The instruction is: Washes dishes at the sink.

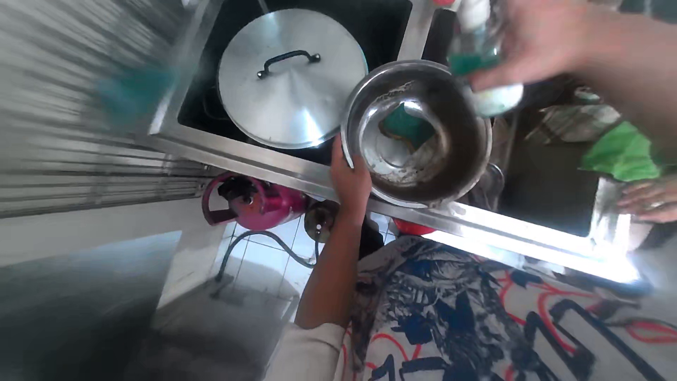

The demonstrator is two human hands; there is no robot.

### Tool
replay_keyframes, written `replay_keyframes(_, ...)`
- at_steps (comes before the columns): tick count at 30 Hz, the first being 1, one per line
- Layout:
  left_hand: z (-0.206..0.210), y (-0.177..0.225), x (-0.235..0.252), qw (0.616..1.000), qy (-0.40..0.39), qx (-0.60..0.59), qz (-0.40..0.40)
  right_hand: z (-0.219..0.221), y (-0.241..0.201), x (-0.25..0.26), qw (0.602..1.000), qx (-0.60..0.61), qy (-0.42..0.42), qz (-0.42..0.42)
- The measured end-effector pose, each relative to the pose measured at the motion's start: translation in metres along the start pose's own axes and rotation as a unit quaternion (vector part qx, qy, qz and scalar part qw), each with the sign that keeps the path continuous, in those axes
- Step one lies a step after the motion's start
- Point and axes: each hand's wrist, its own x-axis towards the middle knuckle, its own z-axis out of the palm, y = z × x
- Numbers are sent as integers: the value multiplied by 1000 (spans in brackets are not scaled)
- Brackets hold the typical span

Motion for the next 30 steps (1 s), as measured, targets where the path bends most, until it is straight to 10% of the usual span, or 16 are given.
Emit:
replay_keyframes(13,3,-5,9,999,10,-18,29,71,2,-113,981,-15,-181,-69)
replay_keyframes(21,2,-4,8,999,9,-20,24,31,31,-106,1000,-12,-23,-6)
replay_keyframes(30,3,-5,10,1000,10,-14,23,0,48,12,993,-32,100,51)
